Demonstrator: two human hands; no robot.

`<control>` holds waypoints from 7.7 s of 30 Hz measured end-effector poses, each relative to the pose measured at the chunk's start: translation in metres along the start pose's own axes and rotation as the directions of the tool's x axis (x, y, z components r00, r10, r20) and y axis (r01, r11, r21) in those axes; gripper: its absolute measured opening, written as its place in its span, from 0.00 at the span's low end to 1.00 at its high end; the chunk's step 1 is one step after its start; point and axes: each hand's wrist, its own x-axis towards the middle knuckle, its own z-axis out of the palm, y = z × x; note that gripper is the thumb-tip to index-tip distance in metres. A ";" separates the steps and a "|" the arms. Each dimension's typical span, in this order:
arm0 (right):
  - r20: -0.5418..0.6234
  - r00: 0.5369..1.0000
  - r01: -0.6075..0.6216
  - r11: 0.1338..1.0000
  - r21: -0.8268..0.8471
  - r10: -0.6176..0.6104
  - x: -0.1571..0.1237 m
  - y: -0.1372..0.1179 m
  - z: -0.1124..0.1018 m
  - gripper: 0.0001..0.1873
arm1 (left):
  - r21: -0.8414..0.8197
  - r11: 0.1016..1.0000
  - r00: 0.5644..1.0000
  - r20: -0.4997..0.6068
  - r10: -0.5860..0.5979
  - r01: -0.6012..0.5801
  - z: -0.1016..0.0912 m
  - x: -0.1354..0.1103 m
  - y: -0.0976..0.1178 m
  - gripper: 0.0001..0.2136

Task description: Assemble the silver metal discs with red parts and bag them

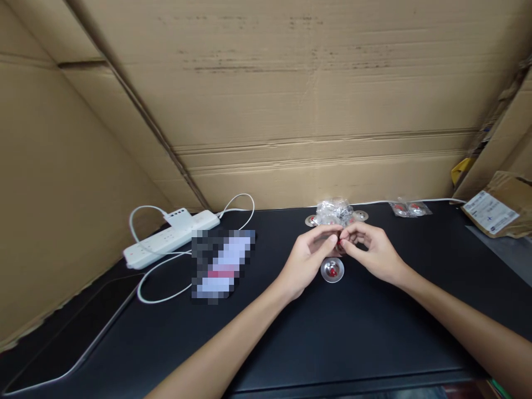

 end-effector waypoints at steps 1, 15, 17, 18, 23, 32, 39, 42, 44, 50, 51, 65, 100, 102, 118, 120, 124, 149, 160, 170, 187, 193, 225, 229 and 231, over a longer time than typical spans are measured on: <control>-0.025 1.000 -0.006 1.000 0.004 0.006 0.000 0.002 0.000 0.05 | -0.009 1.000 1.000 0.003 -0.014 0.014 0.001 0.000 -0.001 0.18; 0.014 0.995 0.103 0.979 -0.175 -0.103 0.000 -0.002 -0.004 0.03 | -0.038 0.999 0.999 -0.046 -0.017 0.015 -0.001 0.002 -0.006 0.23; -0.020 0.999 0.044 0.993 -0.108 -0.047 -0.001 0.000 -0.002 0.03 | -0.027 0.999 0.998 -0.055 -0.026 0.024 -0.002 0.003 -0.006 0.22; -0.038 0.999 0.016 0.998 -0.066 -0.018 0.000 0.001 -0.001 0.03 | -0.008 1.000 0.998 -0.061 -0.026 0.026 -0.003 0.003 -0.006 0.20; -0.167 0.979 -0.082 0.979 0.188 0.114 0.006 0.001 -0.004 0.08 | 0.159 0.986 0.986 -0.165 -0.029 0.055 -0.007 0.006 -0.008 0.10; 0.009 0.862 -0.412 0.692 0.592 0.506 0.014 0.003 -0.026 0.05 | 0.196 0.978 0.986 -0.162 -0.042 0.074 -0.007 0.005 -0.013 0.11; 0.141 0.964 -0.214 0.971 -0.103 0.227 0.009 0.002 -0.021 0.11 | 0.236 0.970 0.990 -0.138 -0.031 0.064 -0.007 0.004 -0.012 0.11; 0.182 0.970 -0.123 0.970 -0.209 0.162 0.008 0.005 -0.020 0.14 | 0.238 0.970 0.995 -0.099 -0.022 0.045 -0.006 0.003 -0.014 0.12; 0.211 0.961 -0.135 0.969 -0.208 0.179 0.010 0.008 -0.024 0.14 | 0.225 0.974 0.997 -0.077 -0.023 0.040 -0.006 0.003 -0.014 0.12; 0.437 0.840 -0.238 0.943 -0.233 0.320 0.016 0.015 -0.053 0.13 | 0.168 0.984 0.984 -0.176 -0.028 0.058 -0.008 0.005 -0.007 0.13; 0.474 0.811 -0.241 0.934 -0.263 0.343 0.017 0.016 -0.057 0.13 | 0.167 0.985 0.981 -0.194 -0.013 0.046 -0.008 0.005 -0.006 0.12; 0.424 0.843 0.015 0.772 -0.636 0.332 0.011 0.011 -0.061 0.14 | 0.301 0.952 0.980 -0.199 0.006 0.055 -0.015 0.008 -0.009 0.10; 0.380 0.924 0.263 0.788 -0.557 -0.040 -0.004 -0.009 -0.016 0.05 | 0.706 0.707 0.983 0.109 -0.148 0.028 -0.025 0.003 0.005 0.03; 0.324 0.941 0.274 0.777 -0.566 -0.096 -0.005 -0.009 -0.014 0.06 | 0.672 0.739 0.989 0.070 -0.128 0.048 -0.026 0.005 0.004 0.03; 0.370 0.913 0.344 0.810 -0.476 -0.170 -0.004 -0.006 -0.014 0.08 | 0.319 0.939 0.991 -0.020 -0.131 0.131 -0.012 0.005 0.003 0.06; 0.364 0.918 0.330 0.813 -0.479 -0.158 -0.004 -0.008 -0.013 0.08 | 0.321 0.938 0.991 -0.022 -0.129 0.129 -0.012 0.005 0.002 0.05; 0.352 0.929 0.290 0.812 -0.506 -0.112 -0.005 -0.009 -0.012 0.06 | 0.380 0.918 0.993 -0.018 -0.117 0.116 -0.012 0.003 0.002 0.02; 0.354 0.934 0.237 0.826 -0.512 -0.049 -0.005 -0.009 -0.012 0.02 | 0.499 0.858 0.992 -0.043 -0.120 0.125 -0.009 0.001 0.002 0.02; 0.023 0.993 0.118 0.906 -0.407 -0.119 0.006 -0.010 -0.030 0.17 | 0.746 0.666 1.000 -0.002 -0.016 0.013 -0.014 0.002 -0.002 0.06; 0.058 0.996 0.094 0.865 -0.493 -0.075 0.008 0.000 -0.038 0.21 | 0.845 0.534 0.994 0.077 -0.075 -0.025 -0.011 0.000 -0.001 0.09; 0.147 0.989 0.047 0.886 -0.461 0.024 0.006 0.010 -0.036 0.12 | 0.927 0.360 0.994 0.080 0.077 -0.102 -0.010 -0.004 -0.002 0.06; 0.157 0.982 -0.050 0.951 -0.304 0.102 0.007 0.012 -0.033 0.13 | 0.858 0.491 0.985 0.095 0.143 -0.153 -0.008 -0.004 0.004 0.07; 0.216 0.966 -0.160 0.985 0.056 0.145 0.005 0.002 -0.020 0.18 | 0.568 0.789 0.970 0.084 0.229 -0.235 -0.001 -0.006 0.011 0.05; 0.186 0.974 -0.127 0.992 -0.006 0.126 0.006 0.003 -0.024 0.17 | 0.630 0.746 0.972 0.070 0.223 -0.216 -0.003 -0.004 0.012 0.06; 0.169 0.978 -0.106 0.990 -0.097 0.121 0.007 0.004 -0.027 0.16 | 0.686 0.698 0.973 0.061 0.224 -0.204 -0.006 -0.003 0.012 0.06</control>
